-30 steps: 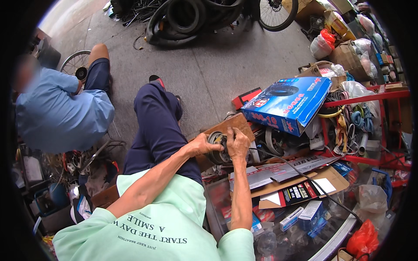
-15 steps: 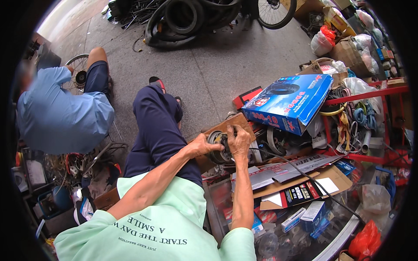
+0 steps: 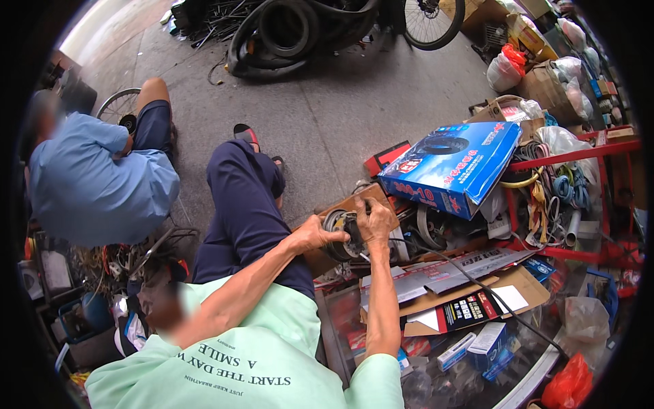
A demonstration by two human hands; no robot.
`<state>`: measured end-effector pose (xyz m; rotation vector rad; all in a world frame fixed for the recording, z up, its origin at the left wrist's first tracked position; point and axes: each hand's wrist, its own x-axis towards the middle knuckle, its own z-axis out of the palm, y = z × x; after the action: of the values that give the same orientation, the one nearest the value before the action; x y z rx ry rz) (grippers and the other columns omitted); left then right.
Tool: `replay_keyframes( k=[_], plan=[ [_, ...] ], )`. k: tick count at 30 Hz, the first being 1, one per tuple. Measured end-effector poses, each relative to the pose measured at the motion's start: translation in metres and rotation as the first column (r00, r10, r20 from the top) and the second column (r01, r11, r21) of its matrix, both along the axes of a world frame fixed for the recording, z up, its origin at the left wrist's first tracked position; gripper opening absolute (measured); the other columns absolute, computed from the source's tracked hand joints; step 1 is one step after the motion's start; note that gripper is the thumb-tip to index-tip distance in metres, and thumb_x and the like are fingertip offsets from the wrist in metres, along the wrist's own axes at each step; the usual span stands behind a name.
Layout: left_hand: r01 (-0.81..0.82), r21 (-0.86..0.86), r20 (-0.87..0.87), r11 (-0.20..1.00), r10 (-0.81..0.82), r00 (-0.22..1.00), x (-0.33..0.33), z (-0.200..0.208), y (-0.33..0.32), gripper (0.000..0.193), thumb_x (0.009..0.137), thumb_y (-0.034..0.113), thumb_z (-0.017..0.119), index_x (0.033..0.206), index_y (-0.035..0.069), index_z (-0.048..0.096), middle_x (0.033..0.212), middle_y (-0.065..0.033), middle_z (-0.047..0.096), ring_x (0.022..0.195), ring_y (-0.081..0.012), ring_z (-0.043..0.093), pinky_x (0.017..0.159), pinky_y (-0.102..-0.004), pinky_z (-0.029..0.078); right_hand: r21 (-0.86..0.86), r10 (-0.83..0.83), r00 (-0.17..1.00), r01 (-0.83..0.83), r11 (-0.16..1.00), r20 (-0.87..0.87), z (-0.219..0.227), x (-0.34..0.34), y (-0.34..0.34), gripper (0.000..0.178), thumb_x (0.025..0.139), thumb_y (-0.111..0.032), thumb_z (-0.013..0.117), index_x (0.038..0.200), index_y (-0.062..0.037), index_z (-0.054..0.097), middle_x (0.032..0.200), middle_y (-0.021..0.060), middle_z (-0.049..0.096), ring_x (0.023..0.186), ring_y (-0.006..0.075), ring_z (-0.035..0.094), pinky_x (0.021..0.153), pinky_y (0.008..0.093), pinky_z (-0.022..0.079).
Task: The person sits on the floor and holds a circular mechanical part, rotating it with both hands to view different sides. The person continues to turn and inspect the part throughout the clip without using any tools.
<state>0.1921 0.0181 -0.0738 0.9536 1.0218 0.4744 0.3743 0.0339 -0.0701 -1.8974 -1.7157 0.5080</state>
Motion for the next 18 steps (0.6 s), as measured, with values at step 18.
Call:
replay_keyframes(
  k=[18],
  plan=[
    [0.022, -0.051, -0.046, 0.998, -0.025, 0.999, 0.003, 0.004, 0.003, 0.058, 0.072, 0.025, 0.083, 0.117, -0.005, 0.062, 0.103, -0.0106, 0.069, 0.093, -0.0180, 0.064, 0.085, -0.0319, 0.051, -0.069, -0.039, 0.995, 0.033, 0.997, -0.093, -0.007, 0.009, 0.008, 0.055, 0.094, -0.050, 0.051, 0.090, 0.0012, 0.070, 0.076, 0.0251, 0.066, 0.076, 0.0419, 0.066, 0.068, 0.0456, 0.049]
  ],
)
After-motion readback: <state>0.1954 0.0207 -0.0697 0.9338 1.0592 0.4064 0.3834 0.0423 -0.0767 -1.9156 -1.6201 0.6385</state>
